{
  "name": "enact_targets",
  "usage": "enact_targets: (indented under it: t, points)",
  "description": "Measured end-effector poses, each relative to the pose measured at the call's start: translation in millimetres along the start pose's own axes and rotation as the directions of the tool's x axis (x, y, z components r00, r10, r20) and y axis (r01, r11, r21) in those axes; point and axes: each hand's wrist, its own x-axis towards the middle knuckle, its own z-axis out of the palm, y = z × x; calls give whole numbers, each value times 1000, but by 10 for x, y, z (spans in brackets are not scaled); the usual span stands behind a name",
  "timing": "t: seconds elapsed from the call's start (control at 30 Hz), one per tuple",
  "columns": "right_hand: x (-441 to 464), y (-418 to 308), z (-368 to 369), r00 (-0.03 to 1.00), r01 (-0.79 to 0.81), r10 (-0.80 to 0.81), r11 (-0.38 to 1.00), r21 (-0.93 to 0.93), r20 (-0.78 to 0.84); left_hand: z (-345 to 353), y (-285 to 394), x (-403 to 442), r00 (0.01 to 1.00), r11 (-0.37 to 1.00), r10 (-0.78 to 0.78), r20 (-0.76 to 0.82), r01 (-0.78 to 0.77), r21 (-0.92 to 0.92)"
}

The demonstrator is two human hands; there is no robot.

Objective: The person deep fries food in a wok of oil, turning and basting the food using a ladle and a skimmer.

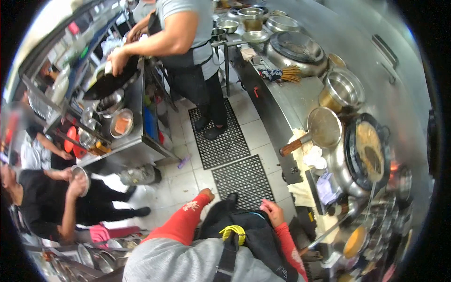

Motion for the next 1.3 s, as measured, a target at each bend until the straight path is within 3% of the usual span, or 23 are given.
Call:
enact_targets:
  t: [0.1,0.2,0.23,0.27,0.33,0.43,0.5,0.57,0.67,0.7,0.73,0.77,0.8,0.83,0.9,0.93,0.97,1.0,1.07,1.13,1.17,1.27,1.3]
  points:
    - [-159,-115,-90,1000,9,-9,992,127,-2,57,107,36,997,999,37,66,-36,-24]
    - [-375,-220,-278,996,55,-49,995,84,-72,141,144,51,948,895,284,146,-317,315]
    - [-431,-176,-301,991,100,-93,992,78,-93,171,225,-158,987,981,158,41,-153,-120]
    - [-476,-95,-313,984,139,-131,988,65,-117,267,182,-113,994,952,97,42,-81,-295]
    - [-574,-54,-397,980,171,-170,985,8,-102,307,226,-285,997,897,41,59,-11,-441]
    - [-675,53,-450,973,163,-158,987,15,-168,331,241,-583,992,940,124,38,-105,-325]
    - [-738,50,-527,975,129,-134,991,-37,-175,242,400,-838,962,970,234,143,-242,38]
    - [-817,46,-599,965,113,-113,993,-14,-238,138,501,-997,923,855,292,251,-370,364]
    - [-878,114,-644,957,76,-67,997,24,-282,103,399,-664,867,657,367,337,-498,566]
    - [-893,174,-647,956,61,-56,998,10,-287,198,216,-313,940,927,201,274,-273,257]
    - [-896,203,-633,959,56,-55,998,-4,-277,299,9,52,979,993,28,200,-4,-121]
    - [-895,207,-633,954,58,-57,998,-4,-293,293,-26,117,983,973,87,164,-49,-224]
    - [-876,203,-626,960,5,8,999,46,-279,299,-19,234,979,976,175,108,-158,-149]
    - [-851,293,-587,958,-16,49,993,116,-282,390,-20,477,935,917,350,59,-355,182]
    - [-755,300,-593,950,-99,119,992,84,-288,674,-145,1155,802,731,582,-130,-446,516]
    - [-689,434,-555,931,-84,101,995,61,-350,251,257,353,922,895,356,-149,-291,336]
    - [-627,632,-538,942,-125,117,992,-5,-314,175,376,361,913,872,392,-117,-328,364]
    - [-572,871,-522,942,-169,139,983,-74,-305,0,522,256,951,907,309,5,-296,301]
    - [-523,1344,-439,957,-248,170,903,-350,-237,-91,564,345,941,917,332,-70,-305,255]
    - [-526,2651,-272,971,-232,211,944,-236,-109,-244,586,163,902,933,356,-243,-333,135]
    - [-547,2934,-229,970,-245,233,933,-264,-74,-284,543,218,910,929,359,-210,-326,173]
    - [-494,3026,-176,944,-325,321,875,-359,-71,-326,201,302,926,937,344,-159,-326,128]
    - [-469,3021,-163,938,-340,338,864,-371,-74,-336,79,303,957,967,253,-144,-246,61]
